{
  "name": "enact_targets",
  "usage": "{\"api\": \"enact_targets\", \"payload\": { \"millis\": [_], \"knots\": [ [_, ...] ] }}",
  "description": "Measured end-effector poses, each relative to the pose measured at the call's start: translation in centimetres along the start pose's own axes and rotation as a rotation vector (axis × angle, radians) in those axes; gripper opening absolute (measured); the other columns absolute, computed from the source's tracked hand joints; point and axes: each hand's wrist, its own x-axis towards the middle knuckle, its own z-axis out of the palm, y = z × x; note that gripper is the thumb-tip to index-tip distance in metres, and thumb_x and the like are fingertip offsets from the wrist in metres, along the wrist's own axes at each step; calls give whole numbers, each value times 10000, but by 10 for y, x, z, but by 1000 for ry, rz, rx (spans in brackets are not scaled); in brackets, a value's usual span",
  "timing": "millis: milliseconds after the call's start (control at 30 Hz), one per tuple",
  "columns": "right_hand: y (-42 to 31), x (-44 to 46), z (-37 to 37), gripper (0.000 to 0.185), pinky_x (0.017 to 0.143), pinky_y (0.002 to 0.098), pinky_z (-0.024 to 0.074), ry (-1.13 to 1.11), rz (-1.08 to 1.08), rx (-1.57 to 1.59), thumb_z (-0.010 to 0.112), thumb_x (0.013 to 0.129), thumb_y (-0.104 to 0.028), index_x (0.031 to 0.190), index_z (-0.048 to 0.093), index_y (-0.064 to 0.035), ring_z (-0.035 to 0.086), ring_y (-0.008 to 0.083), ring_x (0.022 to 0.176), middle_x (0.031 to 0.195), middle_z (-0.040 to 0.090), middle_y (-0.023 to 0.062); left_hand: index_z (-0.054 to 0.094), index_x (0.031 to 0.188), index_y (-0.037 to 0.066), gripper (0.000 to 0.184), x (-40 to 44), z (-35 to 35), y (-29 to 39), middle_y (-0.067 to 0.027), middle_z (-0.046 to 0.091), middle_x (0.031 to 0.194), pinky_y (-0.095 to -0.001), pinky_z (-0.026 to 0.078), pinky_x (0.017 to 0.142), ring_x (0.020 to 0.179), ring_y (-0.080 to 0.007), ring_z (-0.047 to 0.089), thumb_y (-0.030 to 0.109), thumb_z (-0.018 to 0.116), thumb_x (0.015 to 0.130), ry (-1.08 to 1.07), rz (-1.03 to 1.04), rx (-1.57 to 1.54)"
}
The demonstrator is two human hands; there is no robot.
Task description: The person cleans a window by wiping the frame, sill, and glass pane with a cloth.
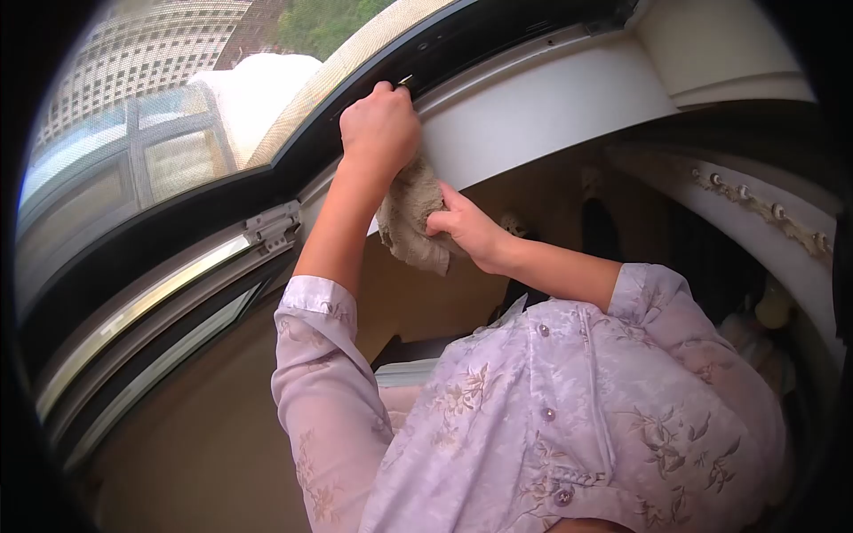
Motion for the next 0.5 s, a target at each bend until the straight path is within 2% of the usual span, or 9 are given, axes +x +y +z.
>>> {"api": "enact_targets", "payload": {
  "millis": [33, 133, 233, 333, 400, 433, 500],
  "knots": [
    [-1, -1, -1, 470, 771, 263, 429, 11, -22, 24, 491, 754, -42, 1209, 388, 16, 478, 125, 818, 933, 503, 59, 642, 1047, 125, 295, 0, -5, 3, -128, 606, 907, -418, 511, 683, 774, -322, 634, 186, 497, 798, 26, 8, -60],
    [-11, 1, -1, 619, 904, 294, 408, 20, 5, 31, 457, 728, -14, 1331, 320, -6, 496, 156, 980, 1085, 509, 80, 633, 1100, 151, 333, 0, -7, -2, -117, 602, 927, -425, 508, 703, 788, -323, 626, 195, 484, 806, 45, -11, -149],
    [-12, 5, 0, 625, 901, 288, 407, 11, 35, -31, 459, 728, -17, 1337, 320, -16, 492, 149, 983, 1085, 510, 76, 653, 1042, 135, 298, 0, 0, -15, -119, 603, 905, -432, 512, 678, 755, -325, 633, 182, 500, 791, 63, -59, -130],
    [-2, 2, 2, 502, 775, 251, 414, 46, -33, 28, 499, 734, -45, 1221, 393, 15, 478, 116, 813, 905, 502, 50, 663, 1017, 130, 284, -2, 3, -9, -122, 602, 893, -435, 515, 660, 736, -325, 637, 176, 512, 781, 48, -84, -54],
    [-3, -4, -3, 511, 788, 254, 413, 57, -15, 41, 502, 730, -42, 1226, 392, 12, 478, 123, 830, 928, 505, 54, 661, 1029, 140, 291, -1, 1, 4, -125, 599, 894, -429, 516, 647, 730, -316, 639, 173, 520, 777, 67, -59, -52],
    [-5, -7, -6, 515, 794, 256, 413, 61, -7, 47, 504, 728, -40, 1228, 391, 10, 478, 126, 838, 940, 506, 57, 659, 1018, 130, 280, 1, -5, 16, -122, 596, 908, -423, 517, 635, 731, -306, 641, 174, 531, 774, 148, 10, -159],
    [-9, -10, -6, 493, 835, 267, 414, 145, -103, 77, 496, 724, -38, 1204, 390, 1, 495, 149, 904, 1010, 503, 75, 629, 1110, 180, 327, 16, -11, 37, -91, 585, 923, -421, 513, 656, 758, -311, 629, 201, 522, 802, 187, 76, -203]
  ]
}}
